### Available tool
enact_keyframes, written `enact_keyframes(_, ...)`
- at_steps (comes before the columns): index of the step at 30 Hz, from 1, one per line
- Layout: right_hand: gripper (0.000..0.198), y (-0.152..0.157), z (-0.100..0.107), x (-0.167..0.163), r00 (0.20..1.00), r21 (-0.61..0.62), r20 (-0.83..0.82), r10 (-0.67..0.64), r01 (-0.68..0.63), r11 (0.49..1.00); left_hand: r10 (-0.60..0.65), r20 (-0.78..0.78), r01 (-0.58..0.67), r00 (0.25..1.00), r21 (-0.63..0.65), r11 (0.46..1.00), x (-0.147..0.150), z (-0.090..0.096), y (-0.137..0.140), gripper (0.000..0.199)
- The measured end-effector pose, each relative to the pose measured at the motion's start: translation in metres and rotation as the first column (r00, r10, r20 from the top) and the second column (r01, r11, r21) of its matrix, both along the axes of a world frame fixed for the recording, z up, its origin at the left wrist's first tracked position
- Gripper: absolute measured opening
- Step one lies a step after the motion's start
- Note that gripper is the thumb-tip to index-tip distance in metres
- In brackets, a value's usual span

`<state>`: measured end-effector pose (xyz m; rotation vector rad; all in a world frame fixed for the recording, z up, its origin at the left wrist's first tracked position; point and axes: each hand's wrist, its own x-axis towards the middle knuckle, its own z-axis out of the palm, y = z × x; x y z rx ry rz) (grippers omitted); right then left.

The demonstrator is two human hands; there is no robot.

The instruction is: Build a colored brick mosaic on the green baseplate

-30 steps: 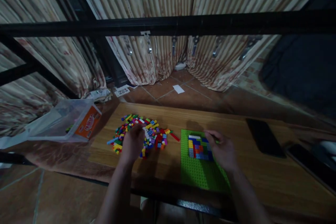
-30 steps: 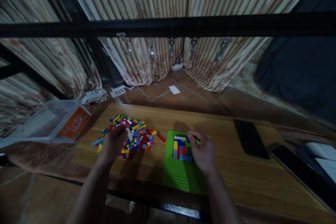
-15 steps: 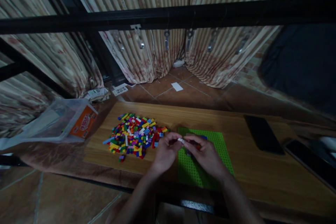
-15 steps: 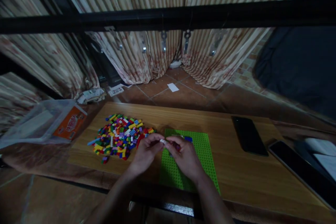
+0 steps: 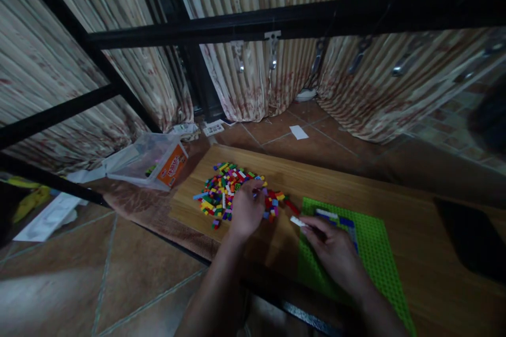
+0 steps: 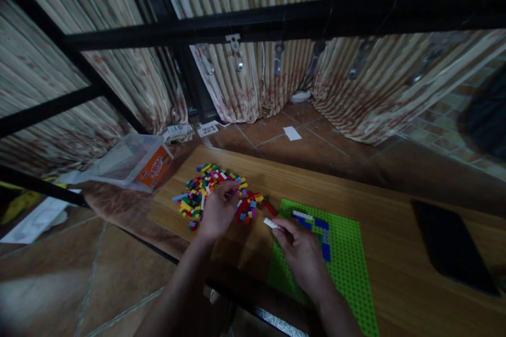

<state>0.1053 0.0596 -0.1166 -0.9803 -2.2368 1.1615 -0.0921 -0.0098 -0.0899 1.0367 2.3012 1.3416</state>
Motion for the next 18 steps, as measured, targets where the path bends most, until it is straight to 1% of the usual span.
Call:
enact_keyframes(1,0.025,-0.004,-0.002,-0.004,1.0,0.019,0.013,0.016,-0.017,1.0,0.054,-0.08,-0.059,0.995,-0.062,0.996,-0.013,0.003,-0.005,0.027)
enact_keyframes(3,0.022,-0.012,-0.007,-0.012,0.998,0.077,0.04,0.056,-0.059,0.995,0.108,-0.182,-0.14,0.977,-0.173,0.975,-0.036,0.008,-0.014,0.029)
enact_keyframes(5,0.02,-0.017,-0.011,-0.02,0.991,0.143,0.067,0.117,-0.125,0.982,0.104,-0.254,-0.161,0.962,-0.214,0.963,-0.054,0.008,-0.022,0.033)
enact_keyframes(8,0.018,-0.021,-0.015,-0.029,0.974,0.209,0.107,0.2,-0.218,0.953,0.059,-0.328,-0.153,0.943,-0.269,0.951,-0.071,0.002,-0.029,0.039)
enact_keyframes(11,0.018,-0.02,-0.018,-0.035,0.973,0.244,0.126,0.196,-0.222,0.944,-0.015,-0.394,-0.128,0.919,-0.334,0.934,-0.078,-0.005,-0.028,0.041)
enact_keyframes(15,0.019,-0.016,-0.02,-0.039,0.985,0.259,0.101,0.139,-0.161,0.952,-0.165,-0.444,-0.039,0.881,-0.414,0.909,-0.078,-0.01,-0.024,0.046)
enact_keyframes(18,0.018,-0.015,-0.02,-0.039,0.989,0.258,0.091,0.116,-0.136,0.957,-0.185,-0.448,-0.035,0.875,-0.439,0.898,-0.075,-0.01,-0.024,0.044)
